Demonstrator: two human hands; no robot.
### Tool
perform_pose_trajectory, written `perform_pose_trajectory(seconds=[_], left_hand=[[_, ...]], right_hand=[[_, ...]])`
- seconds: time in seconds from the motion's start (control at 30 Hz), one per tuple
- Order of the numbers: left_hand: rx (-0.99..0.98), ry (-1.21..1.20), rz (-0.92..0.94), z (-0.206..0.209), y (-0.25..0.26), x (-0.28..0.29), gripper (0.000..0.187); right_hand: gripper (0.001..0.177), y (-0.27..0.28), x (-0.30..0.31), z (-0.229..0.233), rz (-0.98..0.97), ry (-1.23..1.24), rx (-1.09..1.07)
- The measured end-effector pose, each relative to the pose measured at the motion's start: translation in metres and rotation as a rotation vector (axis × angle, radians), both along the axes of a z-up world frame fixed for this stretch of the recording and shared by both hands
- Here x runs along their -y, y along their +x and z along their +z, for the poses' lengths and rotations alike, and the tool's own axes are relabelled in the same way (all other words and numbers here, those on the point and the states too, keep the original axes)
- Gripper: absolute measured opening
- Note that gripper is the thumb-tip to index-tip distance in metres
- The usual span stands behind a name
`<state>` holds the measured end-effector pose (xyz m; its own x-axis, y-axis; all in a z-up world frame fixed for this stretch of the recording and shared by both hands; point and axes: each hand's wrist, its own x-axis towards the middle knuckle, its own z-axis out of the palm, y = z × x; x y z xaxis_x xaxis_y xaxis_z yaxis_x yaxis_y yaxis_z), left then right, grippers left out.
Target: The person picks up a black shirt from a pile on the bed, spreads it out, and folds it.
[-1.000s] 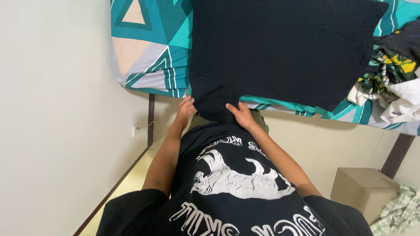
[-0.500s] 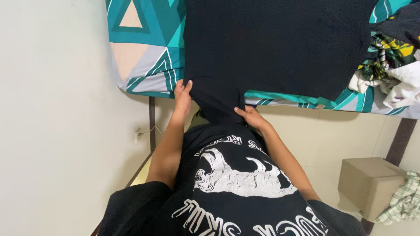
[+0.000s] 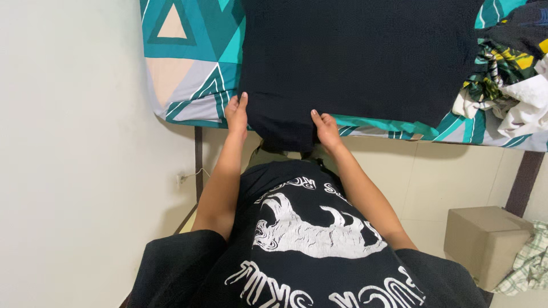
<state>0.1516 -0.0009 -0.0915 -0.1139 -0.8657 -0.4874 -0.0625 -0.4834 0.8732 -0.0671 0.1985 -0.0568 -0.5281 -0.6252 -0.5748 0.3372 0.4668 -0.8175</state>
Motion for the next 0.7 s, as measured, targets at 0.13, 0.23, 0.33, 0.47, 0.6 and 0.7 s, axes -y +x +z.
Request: perform_pose_trajectory(seconds=[0.13, 0.23, 0.33, 0.47, 0.6, 0.7], left_hand=[[-0.181, -0.108, 0.011, -0.006, 0.002, 0.001, 0.035], [-0.176, -0.139, 0.072, -0.008, -0.004, -0.009, 0.034], [-0.09, -0.121, 0.132, -0.008, -0.009, -0.015, 0.036], [-0.01, -0.035, 0.118, 0.005, -0.008, -0.015, 0.041], [0.037, -0.051, 0.093, 0.004, -0.003, -0.007, 0.045], [-0.06, -0.113, 0.052, -0.009, 0.003, -0.005, 0.052]], right_hand=[[0.05, -0.001, -0.01, -0.013, 0.07, -0.007, -0.21], [0.046, 0.006, -0.01, -0.031, -0.01, -0.126, -0.19], [0.05, 0.015, -0.01, -0.035, -0.06, -0.137, -0.275], [0.038, 0.015, -0.016, -0.023, -0.025, -0.156, -0.202], [0.028, 0.013, -0.018, -0.024, 0.023, -0.197, -0.071], [0.028, 0.014, -0.015, -0.025, 0.029, -0.104, 0.078]])
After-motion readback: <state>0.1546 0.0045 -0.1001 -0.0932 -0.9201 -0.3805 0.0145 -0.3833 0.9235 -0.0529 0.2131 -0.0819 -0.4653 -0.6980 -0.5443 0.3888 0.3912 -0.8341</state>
